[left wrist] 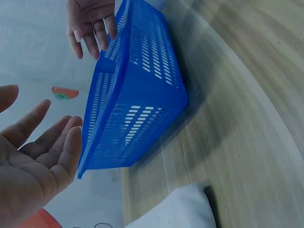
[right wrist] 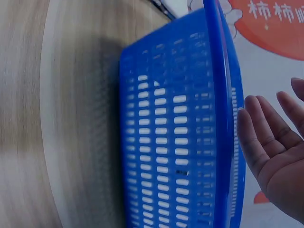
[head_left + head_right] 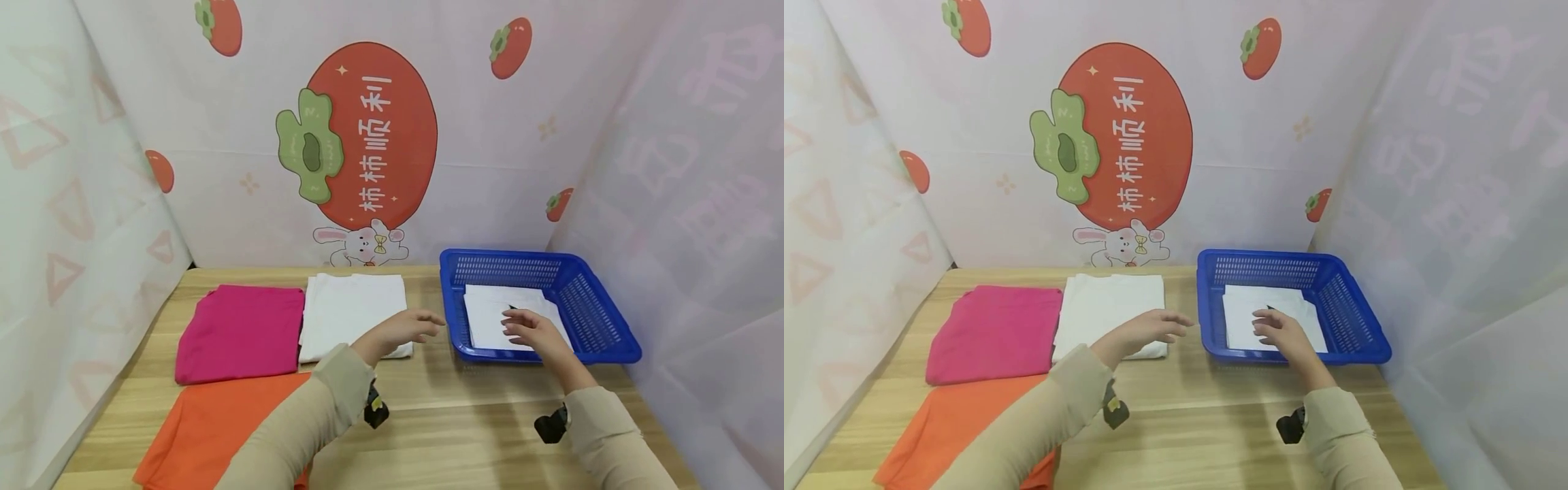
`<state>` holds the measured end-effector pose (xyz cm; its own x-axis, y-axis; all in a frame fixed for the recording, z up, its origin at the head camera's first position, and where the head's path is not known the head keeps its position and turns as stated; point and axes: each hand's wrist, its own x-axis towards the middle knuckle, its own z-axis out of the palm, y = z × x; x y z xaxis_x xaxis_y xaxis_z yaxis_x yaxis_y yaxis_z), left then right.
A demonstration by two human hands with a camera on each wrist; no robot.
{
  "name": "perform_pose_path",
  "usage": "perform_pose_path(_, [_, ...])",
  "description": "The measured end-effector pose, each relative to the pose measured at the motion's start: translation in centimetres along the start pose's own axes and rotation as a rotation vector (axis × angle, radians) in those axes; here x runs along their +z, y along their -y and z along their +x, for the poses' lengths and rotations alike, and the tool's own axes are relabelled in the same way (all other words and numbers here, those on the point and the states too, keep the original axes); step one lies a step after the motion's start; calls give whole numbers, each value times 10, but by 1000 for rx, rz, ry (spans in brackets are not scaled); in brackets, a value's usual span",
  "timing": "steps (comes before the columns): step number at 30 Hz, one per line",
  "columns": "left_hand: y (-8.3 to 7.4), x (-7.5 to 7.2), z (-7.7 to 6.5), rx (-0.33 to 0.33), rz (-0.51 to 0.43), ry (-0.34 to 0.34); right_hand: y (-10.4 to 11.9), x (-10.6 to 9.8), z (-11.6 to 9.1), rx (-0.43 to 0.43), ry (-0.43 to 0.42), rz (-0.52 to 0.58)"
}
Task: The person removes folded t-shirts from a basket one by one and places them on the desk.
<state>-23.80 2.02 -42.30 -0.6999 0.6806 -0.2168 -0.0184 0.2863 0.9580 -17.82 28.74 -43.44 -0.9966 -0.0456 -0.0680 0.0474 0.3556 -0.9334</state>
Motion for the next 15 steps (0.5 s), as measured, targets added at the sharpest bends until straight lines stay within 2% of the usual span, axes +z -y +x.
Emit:
perform_pose_path(4, [-7,17,26,-32,-64,6,-10,-19,3,49,-48,-56])
perform_pose_path(11, [-15,46,54,-76,-86,-8,-29,-44,12,181,-87,-158])
perform_pose_path(13, [-12,55,66,-91,-89,-23,-34,-52,15,241,-100,-188])
perform_pose_path(14, [-12,62,71,-97,-40,-50,-37,-56,17,273,-102,-205])
perform_pose_path(15, [5,68,93,-89,-28,-72,-38,-60,18,312,-106,-212])
